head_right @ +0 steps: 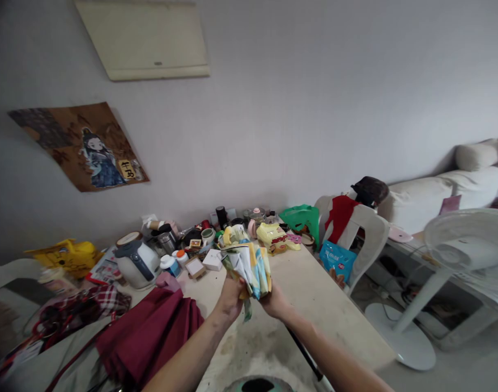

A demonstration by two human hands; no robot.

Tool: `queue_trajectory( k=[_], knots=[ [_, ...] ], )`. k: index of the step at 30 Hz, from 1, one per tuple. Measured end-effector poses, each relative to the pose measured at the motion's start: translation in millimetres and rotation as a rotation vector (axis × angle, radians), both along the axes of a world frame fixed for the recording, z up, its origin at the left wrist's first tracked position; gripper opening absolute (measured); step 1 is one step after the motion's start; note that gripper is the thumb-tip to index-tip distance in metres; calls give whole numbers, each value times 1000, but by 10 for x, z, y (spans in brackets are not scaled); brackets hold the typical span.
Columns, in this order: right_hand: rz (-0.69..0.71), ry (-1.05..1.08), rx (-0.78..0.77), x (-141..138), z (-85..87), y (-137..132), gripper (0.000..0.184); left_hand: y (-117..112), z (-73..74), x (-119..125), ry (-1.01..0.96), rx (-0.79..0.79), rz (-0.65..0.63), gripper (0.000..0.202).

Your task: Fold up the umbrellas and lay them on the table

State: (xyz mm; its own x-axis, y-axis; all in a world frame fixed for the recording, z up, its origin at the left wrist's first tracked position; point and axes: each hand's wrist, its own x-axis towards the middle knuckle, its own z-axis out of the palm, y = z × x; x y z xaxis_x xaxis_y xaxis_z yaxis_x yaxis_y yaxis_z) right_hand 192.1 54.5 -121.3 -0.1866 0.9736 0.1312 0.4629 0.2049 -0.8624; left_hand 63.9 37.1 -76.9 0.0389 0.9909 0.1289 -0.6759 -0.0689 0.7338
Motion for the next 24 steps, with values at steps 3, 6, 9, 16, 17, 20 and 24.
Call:
queue_trajectory(
  k=[3, 6, 9, 16, 17, 20, 24],
  knots=[
    [-84, -246, -57, -69, -86, -71, 30, 73, -103, 23, -20, -54, 75, 86],
    [-109, -351, -74, -107, -158, -133, 38, 105, -187, 25, -24, -118, 121, 77],
    [-23, -324, 20, -136, -194, -180, 38, 102, -209, 27, -3, -130, 157, 69],
    [73, -348, 131, -211, -38, -308, 30, 148, -95, -21, 53, -5, 149, 54],
    [129, -355, 112, -161, 60, -310, 29, 160, -78, -40, 69, 17, 166, 51],
    [274, -451, 35, 122, 492, -269, 27, 177, -44, -93, 114, 21, 197, 42],
    [47, -317, 407, 448, 1128, -196, 25, 146, -17, -99, 109, -20, 190, 44]
  ],
)
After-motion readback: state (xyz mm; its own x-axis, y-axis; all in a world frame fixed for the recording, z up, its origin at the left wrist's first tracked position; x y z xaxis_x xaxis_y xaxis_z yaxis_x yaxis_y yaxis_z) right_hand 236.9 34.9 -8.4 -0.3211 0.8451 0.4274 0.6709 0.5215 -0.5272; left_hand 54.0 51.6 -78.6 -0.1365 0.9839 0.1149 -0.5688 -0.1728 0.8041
